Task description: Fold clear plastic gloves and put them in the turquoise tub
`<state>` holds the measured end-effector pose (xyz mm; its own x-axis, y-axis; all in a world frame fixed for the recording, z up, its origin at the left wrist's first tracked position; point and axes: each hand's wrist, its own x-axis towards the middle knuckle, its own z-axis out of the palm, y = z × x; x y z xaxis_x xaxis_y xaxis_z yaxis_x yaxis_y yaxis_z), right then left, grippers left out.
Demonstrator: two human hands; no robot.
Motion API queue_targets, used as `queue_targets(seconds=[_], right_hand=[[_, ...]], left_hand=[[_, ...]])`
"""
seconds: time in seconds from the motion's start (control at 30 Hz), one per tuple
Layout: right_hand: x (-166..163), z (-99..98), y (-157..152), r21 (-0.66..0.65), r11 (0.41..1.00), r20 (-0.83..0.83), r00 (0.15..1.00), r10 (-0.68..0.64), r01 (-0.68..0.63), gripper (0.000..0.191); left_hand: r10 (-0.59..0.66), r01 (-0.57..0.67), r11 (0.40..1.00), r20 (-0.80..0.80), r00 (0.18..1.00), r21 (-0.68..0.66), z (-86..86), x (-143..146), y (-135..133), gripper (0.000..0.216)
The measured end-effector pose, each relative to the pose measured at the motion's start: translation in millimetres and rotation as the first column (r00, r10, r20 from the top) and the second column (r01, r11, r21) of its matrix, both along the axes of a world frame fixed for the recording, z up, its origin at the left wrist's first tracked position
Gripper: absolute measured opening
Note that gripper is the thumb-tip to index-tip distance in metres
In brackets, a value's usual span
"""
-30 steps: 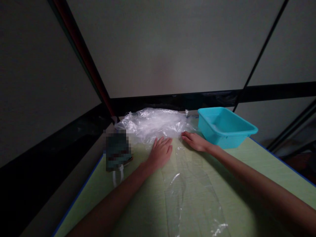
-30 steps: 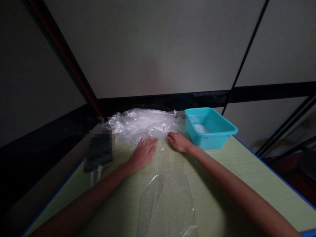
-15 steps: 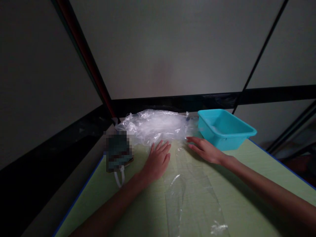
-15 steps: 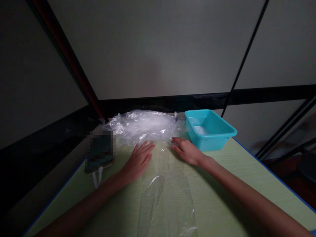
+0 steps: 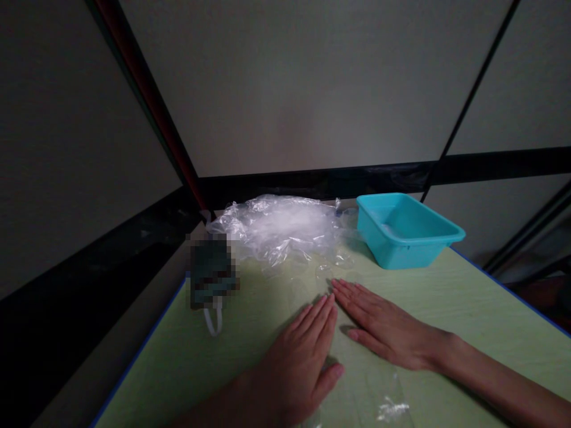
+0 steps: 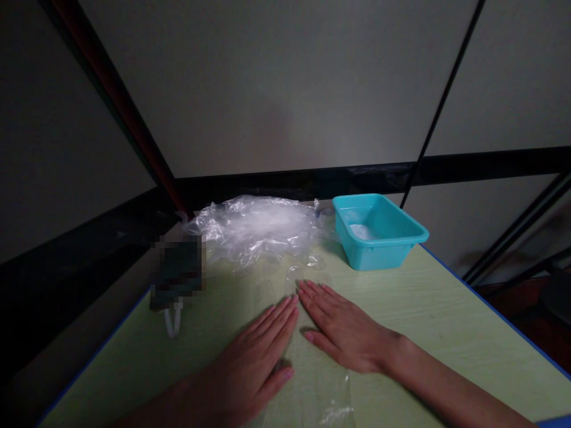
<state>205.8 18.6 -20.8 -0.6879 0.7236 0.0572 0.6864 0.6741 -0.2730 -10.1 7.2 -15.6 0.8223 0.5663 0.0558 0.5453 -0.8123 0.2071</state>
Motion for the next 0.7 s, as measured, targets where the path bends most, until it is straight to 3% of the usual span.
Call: queue_targets(seconds=[0.37,0.57,0.63,0.7], right_hand=[[1,-4.7,0,0.023,1.000,0.008,1.000,0.002,-0.002,0.061],[5,2.9,0,0.010,1.000,-0.094,0.995,0.030,-0.029,0.059],[6,5.3,-2,0.019,0.997,-0.089,0.993,0.073,-0.072,0.064],[6,5.8,-4,0.023,0.993,-0.070,0.991,0.114,-0.113,0.070]], left_hand=[[-0.006,0.007,0.995,0.009,1.000,-0.097,-1.5,0,2,0.061],[0.032,0.002,0.992,0.267,0.963,-0.127,1.6,-8,9,0.059],[-0.041,0.080,0.989,0.292,0.955,-0.121,6.5,-10,11,0.054],[-0.176,0.205,0.971,0.210,0.962,-0.124,12.1,-9,12,0.051]])
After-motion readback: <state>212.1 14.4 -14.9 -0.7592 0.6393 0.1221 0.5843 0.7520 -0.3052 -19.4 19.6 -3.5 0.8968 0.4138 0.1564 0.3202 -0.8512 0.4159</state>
